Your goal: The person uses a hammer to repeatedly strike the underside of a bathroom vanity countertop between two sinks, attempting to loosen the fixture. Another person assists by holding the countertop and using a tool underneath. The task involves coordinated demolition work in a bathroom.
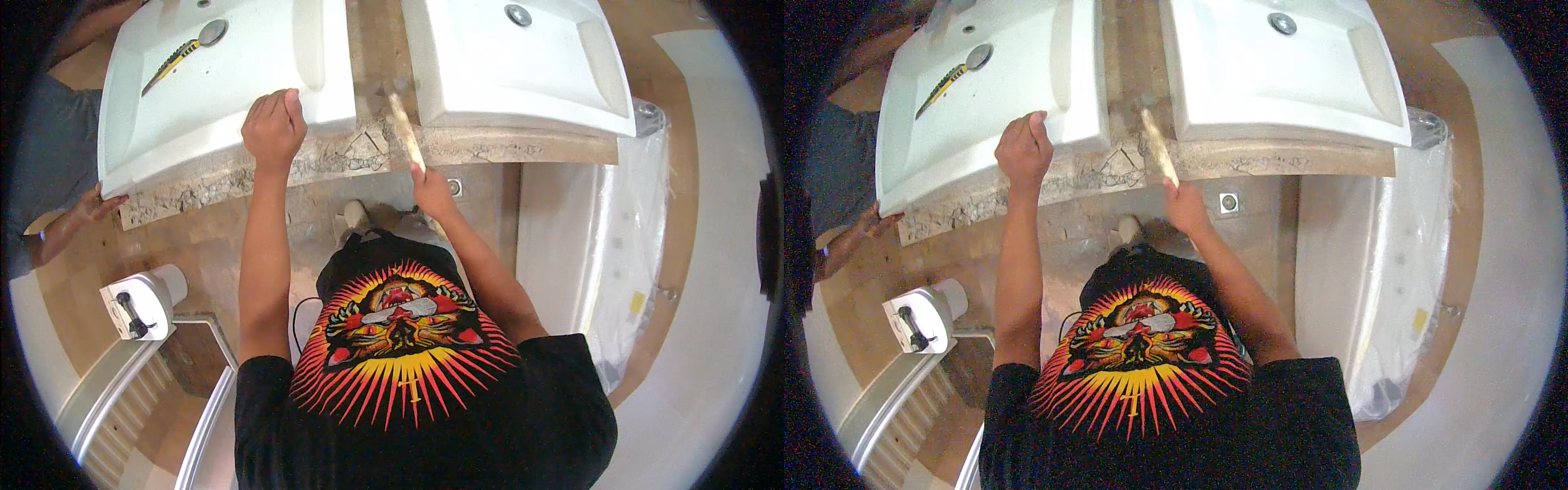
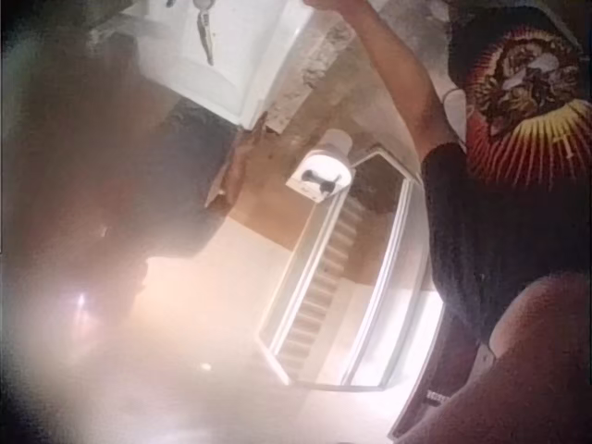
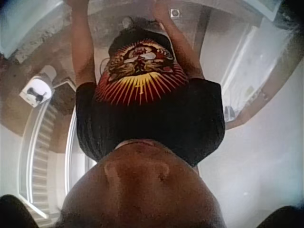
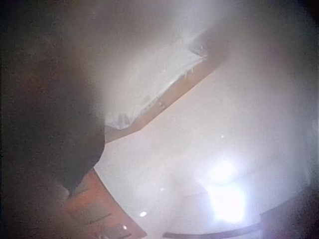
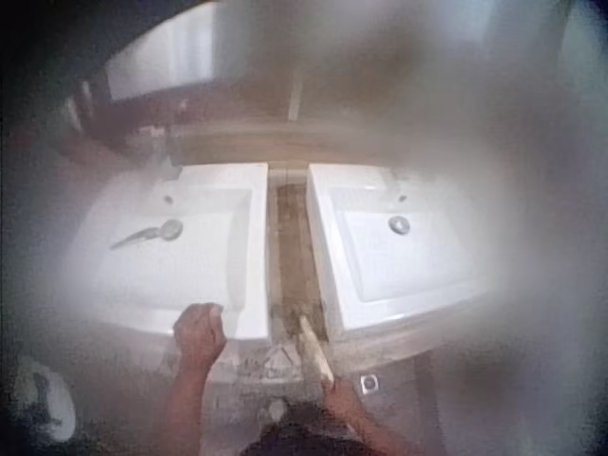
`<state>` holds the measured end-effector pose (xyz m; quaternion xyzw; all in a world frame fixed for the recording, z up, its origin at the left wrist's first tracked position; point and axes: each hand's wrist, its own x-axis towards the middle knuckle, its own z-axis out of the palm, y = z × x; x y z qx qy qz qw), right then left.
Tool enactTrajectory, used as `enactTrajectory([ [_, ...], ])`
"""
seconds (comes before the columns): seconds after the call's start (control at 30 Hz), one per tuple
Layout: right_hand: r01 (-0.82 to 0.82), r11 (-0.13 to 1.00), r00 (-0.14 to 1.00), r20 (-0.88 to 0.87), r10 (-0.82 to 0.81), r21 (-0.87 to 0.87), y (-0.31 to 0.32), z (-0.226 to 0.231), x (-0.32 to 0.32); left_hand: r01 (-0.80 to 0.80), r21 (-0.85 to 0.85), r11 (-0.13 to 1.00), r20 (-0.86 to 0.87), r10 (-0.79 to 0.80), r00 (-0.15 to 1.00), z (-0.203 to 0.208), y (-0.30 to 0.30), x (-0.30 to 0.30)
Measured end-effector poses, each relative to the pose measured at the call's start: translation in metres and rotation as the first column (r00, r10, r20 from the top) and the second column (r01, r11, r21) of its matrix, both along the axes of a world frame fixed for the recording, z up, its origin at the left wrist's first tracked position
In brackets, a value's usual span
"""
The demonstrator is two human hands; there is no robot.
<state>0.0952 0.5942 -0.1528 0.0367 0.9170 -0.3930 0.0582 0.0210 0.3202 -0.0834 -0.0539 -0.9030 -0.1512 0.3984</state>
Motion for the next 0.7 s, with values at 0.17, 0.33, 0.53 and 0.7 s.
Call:
enactTrajectory([
  [0.17, -0.052, 0.992, 0.995, 0.087, 0.042, 0.116, 0.006, 0.057, -0.028, -0.006, -0.009, 1.000, 0.000, 0.006, 1.000, 0.005, 0.000, 0.004],
  [0.33, 0.019, 0.990, 0.995, -0.094, -0.032, -0.142, -0.018, 0.106, -0.045, 0.039, 0.056, 0.998, -0.061, -0.036, 0.998, 0.000, -0.001, 0.002],
  [0.53, -0.022, 0.995, 0.998, 0.062, 0.016, 0.100, 0.001, -0.012, 0.000, 0.039, 0.106, 0.994, -0.059, -0.032, 0.998, 0.002, -0.001, 0.000],
  [0.7, -0.001, 1.000, 1.000, -0.030, 0.001, -0.002, -0.026, 0.083, -0.042, 0.028, 0.131, 0.991, -0.044, -0.022, 0.999, 0.005, -0.003, 0.002],
])
